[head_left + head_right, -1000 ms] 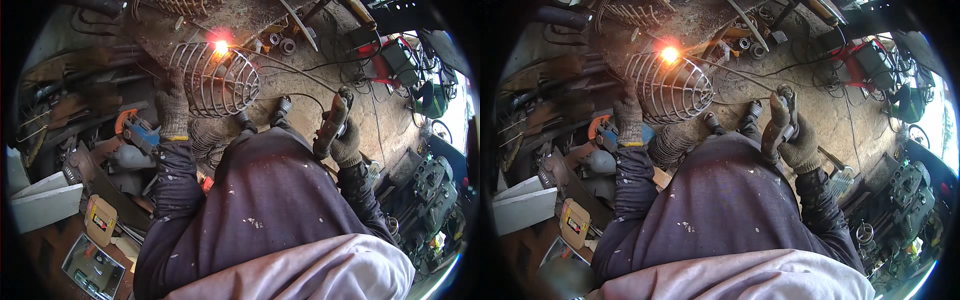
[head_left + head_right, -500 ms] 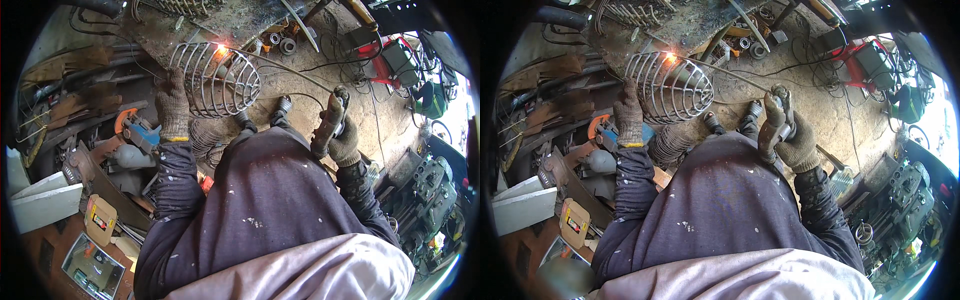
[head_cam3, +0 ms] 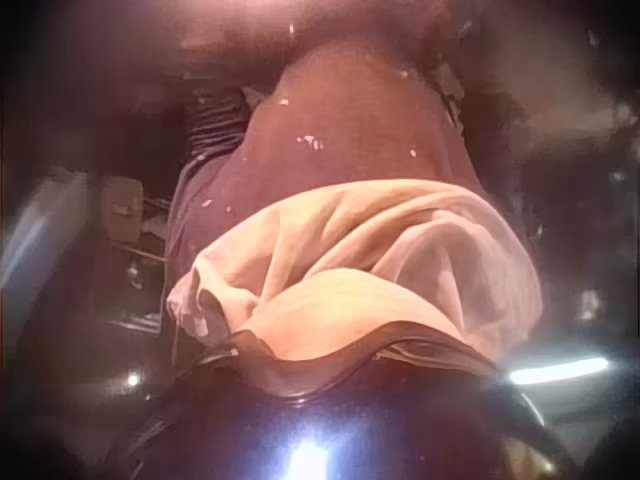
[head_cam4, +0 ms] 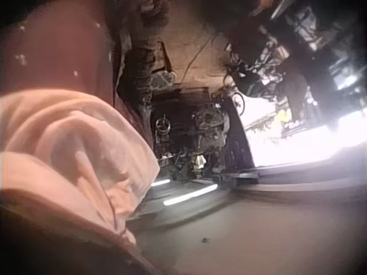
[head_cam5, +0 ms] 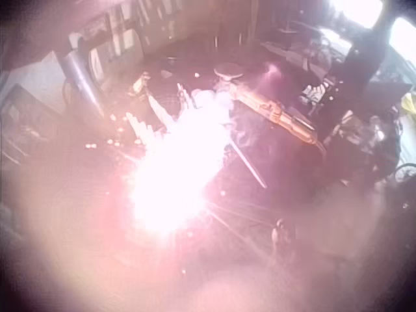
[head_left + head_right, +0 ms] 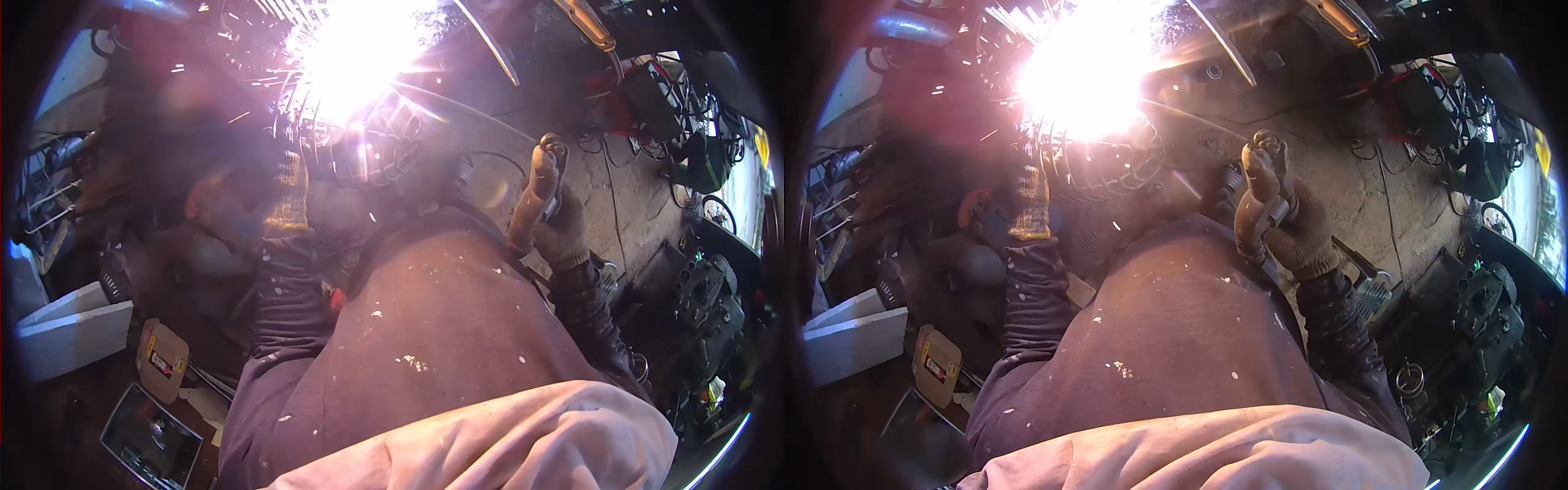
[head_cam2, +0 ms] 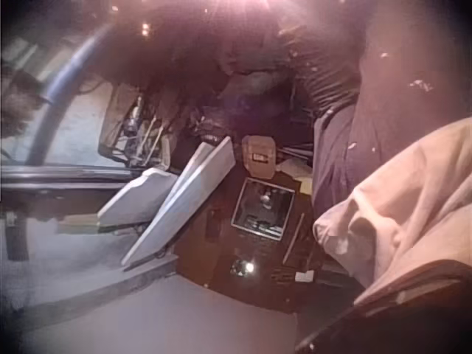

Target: The person welds sections of a metal cage-like frame by hand using a welding torch, then uses a hammer to knock off slag and adjusts the frame's position on a workbench.

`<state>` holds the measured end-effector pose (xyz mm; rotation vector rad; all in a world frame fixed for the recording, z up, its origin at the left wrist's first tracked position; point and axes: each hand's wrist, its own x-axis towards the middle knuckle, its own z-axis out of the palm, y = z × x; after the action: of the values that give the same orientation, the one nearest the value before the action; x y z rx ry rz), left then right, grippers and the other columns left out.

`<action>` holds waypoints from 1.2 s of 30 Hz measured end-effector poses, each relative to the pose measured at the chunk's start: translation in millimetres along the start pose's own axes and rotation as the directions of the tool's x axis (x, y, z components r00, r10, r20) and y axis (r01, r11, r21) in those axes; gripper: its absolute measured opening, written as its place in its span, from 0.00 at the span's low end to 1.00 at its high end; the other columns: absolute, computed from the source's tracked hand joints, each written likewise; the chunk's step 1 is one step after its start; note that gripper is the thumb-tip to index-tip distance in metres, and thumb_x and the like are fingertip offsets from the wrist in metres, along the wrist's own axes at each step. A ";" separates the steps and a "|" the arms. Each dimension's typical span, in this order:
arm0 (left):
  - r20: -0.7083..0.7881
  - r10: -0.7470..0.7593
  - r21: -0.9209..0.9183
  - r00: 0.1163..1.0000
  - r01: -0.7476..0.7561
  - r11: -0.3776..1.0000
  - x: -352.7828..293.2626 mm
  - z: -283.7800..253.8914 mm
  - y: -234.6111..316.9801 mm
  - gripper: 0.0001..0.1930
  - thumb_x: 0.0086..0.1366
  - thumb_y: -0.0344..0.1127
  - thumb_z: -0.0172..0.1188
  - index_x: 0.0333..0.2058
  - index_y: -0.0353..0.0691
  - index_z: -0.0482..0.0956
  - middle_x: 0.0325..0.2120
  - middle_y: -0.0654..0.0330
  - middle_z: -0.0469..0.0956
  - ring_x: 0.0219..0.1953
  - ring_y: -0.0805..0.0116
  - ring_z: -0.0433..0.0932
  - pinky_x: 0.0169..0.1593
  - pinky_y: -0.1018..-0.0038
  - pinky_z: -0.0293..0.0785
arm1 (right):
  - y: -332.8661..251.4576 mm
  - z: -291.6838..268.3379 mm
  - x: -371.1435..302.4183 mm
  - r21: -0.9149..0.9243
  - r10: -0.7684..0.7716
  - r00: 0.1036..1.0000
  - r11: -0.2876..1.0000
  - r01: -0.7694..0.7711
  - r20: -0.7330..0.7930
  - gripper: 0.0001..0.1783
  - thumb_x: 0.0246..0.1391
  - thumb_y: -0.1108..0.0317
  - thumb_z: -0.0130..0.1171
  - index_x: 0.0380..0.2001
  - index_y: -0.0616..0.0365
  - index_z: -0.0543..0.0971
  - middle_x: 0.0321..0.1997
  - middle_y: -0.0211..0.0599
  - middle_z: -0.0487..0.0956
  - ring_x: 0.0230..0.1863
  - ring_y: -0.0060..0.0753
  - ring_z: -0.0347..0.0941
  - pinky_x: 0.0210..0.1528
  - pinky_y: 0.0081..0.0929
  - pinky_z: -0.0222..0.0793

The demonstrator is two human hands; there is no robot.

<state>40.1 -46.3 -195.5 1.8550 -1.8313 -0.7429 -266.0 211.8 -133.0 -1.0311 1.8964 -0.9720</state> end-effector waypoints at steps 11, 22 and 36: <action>-0.045 0.313 -0.136 0.949 -0.316 0.939 9.1 20.8 -34.3 0.21 0.69 0.37 0.47 0.59 0.37 0.66 0.49 0.43 0.74 0.47 0.50 0.76 0.50 0.65 0.72 | 7.8 3.2 0.8 0.061 0.042 0.993 0.998 -0.036 -0.115 0.23 0.43 0.67 0.72 0.43 0.61 0.77 0.32 0.27 0.78 0.33 0.21 0.75 0.36 0.25 0.74; -0.050 -0.009 -0.098 0.999 0.004 0.995 0.2 5.3 -8.8 0.27 0.63 0.55 0.60 0.42 0.31 0.77 0.38 0.47 0.80 0.42 0.57 0.78 0.46 0.64 0.70 | 14.5 4.3 -7.5 0.251 0.080 0.989 0.967 -0.047 -0.125 0.27 0.42 0.64 0.74 0.45 0.62 0.76 0.32 0.27 0.77 0.31 0.21 0.75 0.36 0.25 0.74; -0.298 0.271 -0.278 0.915 -0.355 0.893 -17.3 -5.7 -17.0 0.16 0.61 0.45 0.66 0.33 0.36 0.77 0.28 0.59 0.79 0.33 0.64 0.78 0.38 0.68 0.72 | 16.4 -0.3 -8.5 0.279 0.143 0.982 0.955 -0.104 -0.126 0.26 0.46 0.65 0.73 0.45 0.65 0.73 0.29 0.30 0.76 0.28 0.25 0.77 0.32 0.26 0.77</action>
<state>57.0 -28.8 -200.6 1.3297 -1.6700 -0.6152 -268.0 225.7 -145.0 -0.6889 1.8547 -1.2209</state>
